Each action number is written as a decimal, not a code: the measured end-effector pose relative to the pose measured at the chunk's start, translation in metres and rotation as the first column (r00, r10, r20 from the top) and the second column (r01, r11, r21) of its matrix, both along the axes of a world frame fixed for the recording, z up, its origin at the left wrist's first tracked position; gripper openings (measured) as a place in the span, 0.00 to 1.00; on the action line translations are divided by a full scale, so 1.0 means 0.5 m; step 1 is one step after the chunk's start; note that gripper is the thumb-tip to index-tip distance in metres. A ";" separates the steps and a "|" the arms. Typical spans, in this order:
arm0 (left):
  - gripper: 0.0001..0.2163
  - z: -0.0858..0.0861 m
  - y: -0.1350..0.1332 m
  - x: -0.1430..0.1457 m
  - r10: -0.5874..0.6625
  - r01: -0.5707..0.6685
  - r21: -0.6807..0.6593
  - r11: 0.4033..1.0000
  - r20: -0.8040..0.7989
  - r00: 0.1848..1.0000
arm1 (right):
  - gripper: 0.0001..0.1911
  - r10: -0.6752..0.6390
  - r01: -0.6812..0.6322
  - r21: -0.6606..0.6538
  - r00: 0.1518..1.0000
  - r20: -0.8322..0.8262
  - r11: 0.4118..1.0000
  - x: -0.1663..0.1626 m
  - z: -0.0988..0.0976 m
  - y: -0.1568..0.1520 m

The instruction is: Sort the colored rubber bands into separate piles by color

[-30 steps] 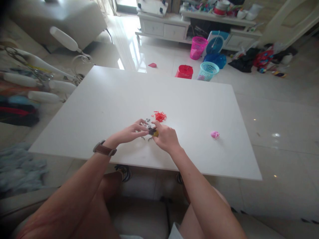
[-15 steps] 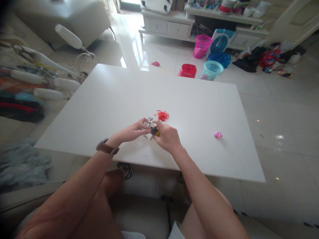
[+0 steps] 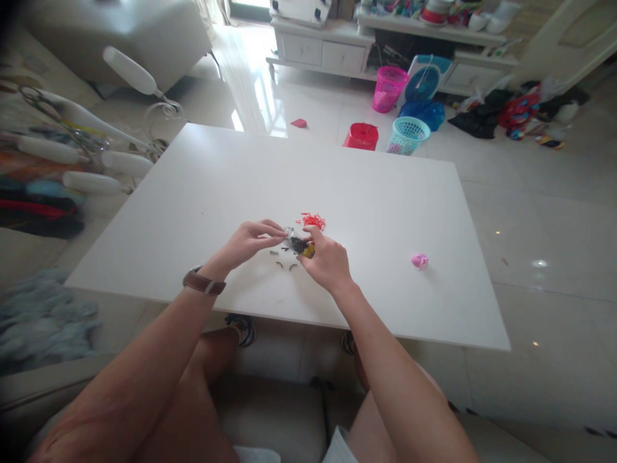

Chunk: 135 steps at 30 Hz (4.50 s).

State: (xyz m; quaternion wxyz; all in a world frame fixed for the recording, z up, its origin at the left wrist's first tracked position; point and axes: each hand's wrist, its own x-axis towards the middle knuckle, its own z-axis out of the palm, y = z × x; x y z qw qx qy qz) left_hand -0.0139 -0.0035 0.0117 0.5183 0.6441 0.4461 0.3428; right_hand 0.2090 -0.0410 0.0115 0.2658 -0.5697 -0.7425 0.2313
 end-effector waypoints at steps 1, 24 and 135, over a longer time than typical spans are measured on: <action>0.12 0.000 0.001 0.001 0.007 -0.007 -0.001 1.000 0.008 1.000 | 0.28 -0.007 0.007 -0.002 1.000 0.000 1.000 0.000 0.001 0.001; 0.28 -0.184 0.059 0.074 0.067 -0.028 0.068 0.997 -0.688 0.722 | 0.28 -0.263 0.259 -0.051 0.954 -0.147 0.965 0.045 0.005 0.027; 0.10 -0.042 0.017 0.103 0.414 -0.420 -0.019 0.908 0.215 0.885 | 0.30 -0.039 0.030 -0.144 0.997 -0.060 0.989 0.011 -0.011 0.011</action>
